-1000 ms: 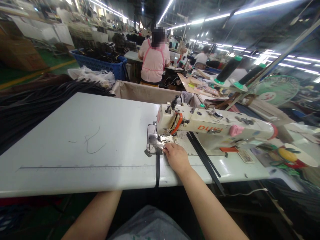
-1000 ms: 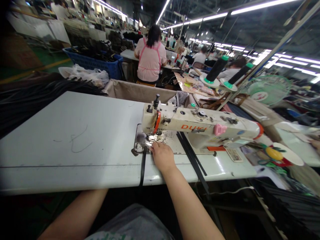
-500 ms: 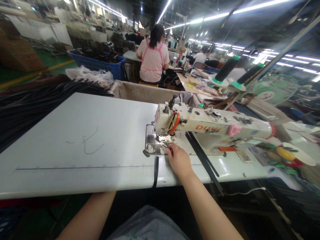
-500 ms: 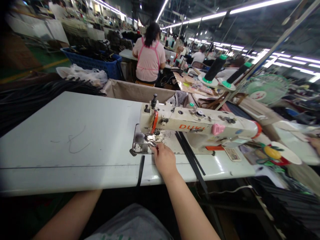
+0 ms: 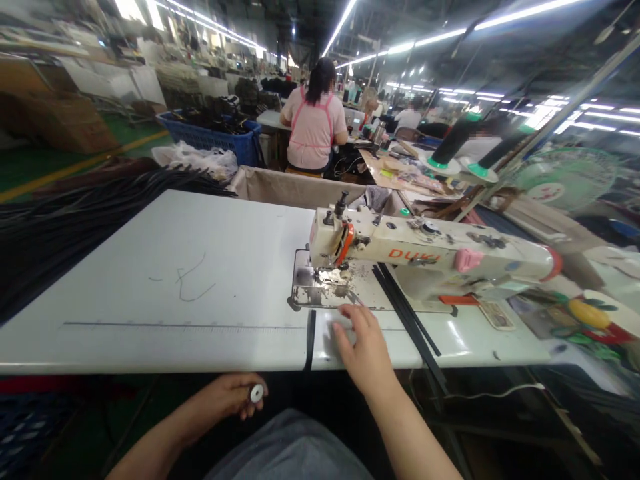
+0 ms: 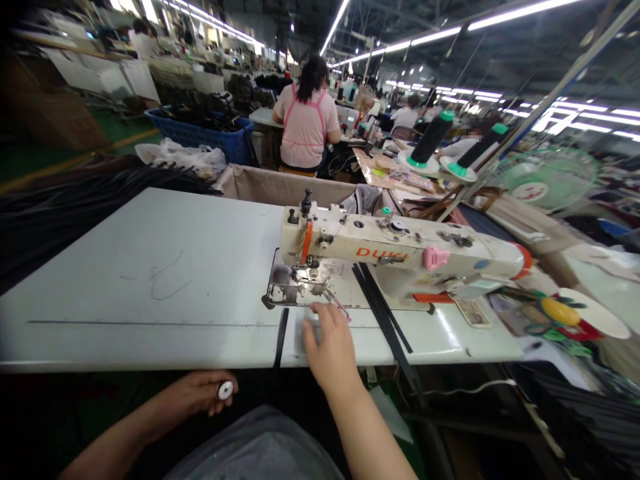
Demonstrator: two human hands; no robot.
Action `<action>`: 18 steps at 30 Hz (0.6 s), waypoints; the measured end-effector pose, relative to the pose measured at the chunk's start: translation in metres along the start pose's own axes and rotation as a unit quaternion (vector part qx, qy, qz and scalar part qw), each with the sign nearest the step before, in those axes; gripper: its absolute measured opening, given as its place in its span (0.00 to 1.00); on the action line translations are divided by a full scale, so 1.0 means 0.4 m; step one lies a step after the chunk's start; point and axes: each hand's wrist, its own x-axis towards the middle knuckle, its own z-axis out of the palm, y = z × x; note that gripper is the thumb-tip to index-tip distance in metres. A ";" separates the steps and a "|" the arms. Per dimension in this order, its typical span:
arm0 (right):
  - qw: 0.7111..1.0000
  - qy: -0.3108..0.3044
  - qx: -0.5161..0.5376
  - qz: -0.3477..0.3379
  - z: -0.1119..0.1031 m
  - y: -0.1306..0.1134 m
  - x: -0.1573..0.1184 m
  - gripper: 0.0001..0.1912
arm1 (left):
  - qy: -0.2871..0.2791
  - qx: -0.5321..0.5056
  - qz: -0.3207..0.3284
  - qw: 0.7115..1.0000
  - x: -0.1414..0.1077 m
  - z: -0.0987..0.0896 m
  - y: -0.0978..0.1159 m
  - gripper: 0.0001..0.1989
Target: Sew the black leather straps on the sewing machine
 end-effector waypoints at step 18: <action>0.872 -0.262 0.383 0.155 0.006 -0.084 -0.081 0.23 | -0.009 0.031 0.247 0.968 -0.098 0.160 0.196 0.20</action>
